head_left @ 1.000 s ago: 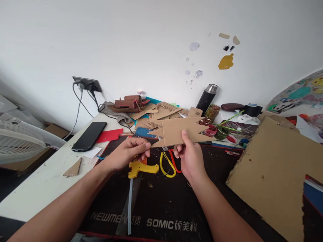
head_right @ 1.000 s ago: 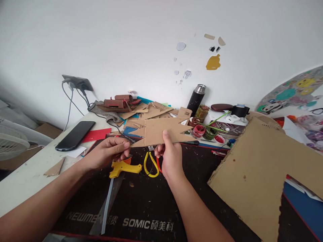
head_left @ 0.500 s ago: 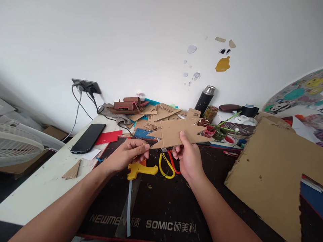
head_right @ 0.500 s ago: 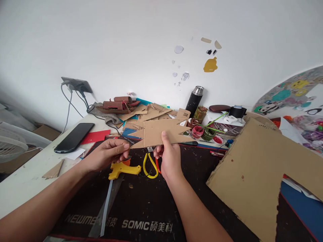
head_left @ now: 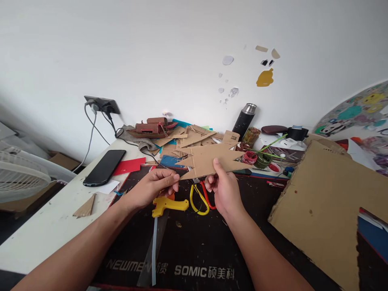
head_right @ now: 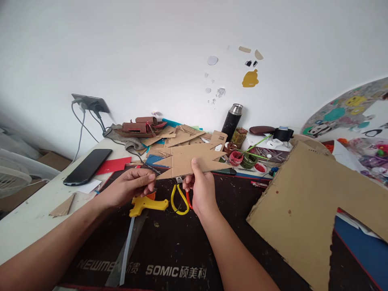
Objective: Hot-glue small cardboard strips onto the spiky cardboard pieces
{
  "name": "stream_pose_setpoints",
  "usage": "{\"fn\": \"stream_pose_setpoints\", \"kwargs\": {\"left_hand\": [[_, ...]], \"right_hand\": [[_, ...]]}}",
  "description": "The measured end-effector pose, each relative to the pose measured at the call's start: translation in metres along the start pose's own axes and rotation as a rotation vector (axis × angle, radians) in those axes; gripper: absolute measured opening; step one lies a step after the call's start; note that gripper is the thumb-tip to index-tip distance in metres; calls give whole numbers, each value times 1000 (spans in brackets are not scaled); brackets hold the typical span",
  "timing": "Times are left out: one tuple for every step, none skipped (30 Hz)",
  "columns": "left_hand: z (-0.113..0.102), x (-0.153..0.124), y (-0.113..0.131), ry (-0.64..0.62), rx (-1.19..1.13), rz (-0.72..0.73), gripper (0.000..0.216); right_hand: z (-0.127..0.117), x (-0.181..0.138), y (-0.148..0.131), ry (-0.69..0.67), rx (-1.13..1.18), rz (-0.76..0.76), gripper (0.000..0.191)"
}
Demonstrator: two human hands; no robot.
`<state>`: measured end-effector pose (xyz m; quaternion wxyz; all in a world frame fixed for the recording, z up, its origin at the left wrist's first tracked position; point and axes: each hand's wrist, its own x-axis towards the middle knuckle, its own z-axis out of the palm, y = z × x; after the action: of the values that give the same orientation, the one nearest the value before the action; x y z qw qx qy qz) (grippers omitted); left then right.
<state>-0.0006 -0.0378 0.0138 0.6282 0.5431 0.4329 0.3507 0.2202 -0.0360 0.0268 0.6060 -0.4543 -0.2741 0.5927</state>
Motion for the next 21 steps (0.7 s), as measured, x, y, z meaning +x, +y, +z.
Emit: {"fn": "stream_pose_setpoints", "kwargs": {"left_hand": [[0,0,0,0,3,-1,56],[-1,0,0,3,8,-3,57],[-1,-1,0,6,15,-3,57],[-1,-1,0,10,22,-3,57],[-1,-1,0,13,27,-4,56],[-2,-1,0,17,29,-5,56],[-2,-1,0,20,29,-6,56],[-2,-1,0,20,29,-6,56],[-2,-1,0,19,27,-5,56],[-2,-1,0,18,25,-5,57],[-1,-1,0,17,24,-5,57],[-1,-1,0,16,21,-6,57],[-1,-1,1,16,16,-9,58],[-1,-2,1,16,10,-12,58],[-1,-2,1,15,4,-15,58],[-1,-2,1,11,-2,-18,58],[-1,-2,1,7,-9,-20,58],[-1,-2,1,2,-14,-21,58],[-1,-2,1,0,-17,-21,59],[-1,-2,1,-1,-18,-22,59],[-1,-2,1,-1,-17,-20,59]], "right_hand": [[0,0,0,0,3,0,59],[0,0,0,0,5,-1,59],[0,0,0,0,8,-2,58],[0,0,0,1,10,-2,58],[0,0,0,3,12,-2,57],[0,-1,0,5,13,-2,56],[0,-1,1,6,13,-3,56],[0,-1,1,7,14,-4,55],[0,-1,1,7,14,-3,54],[0,-1,1,7,14,-1,54],[0,-1,1,7,16,1,54],[0,-1,1,9,19,3,54],[-1,-1,1,13,22,5,55],[-1,-1,1,16,25,7,55],[-1,0,1,21,28,9,55],[-1,0,1,25,32,10,56],[-1,0,1,26,35,10,56],[-1,0,1,26,38,10,57],[0,0,1,25,39,8,57],[0,0,1,24,36,7,58],[0,0,0,23,32,6,59]]}}
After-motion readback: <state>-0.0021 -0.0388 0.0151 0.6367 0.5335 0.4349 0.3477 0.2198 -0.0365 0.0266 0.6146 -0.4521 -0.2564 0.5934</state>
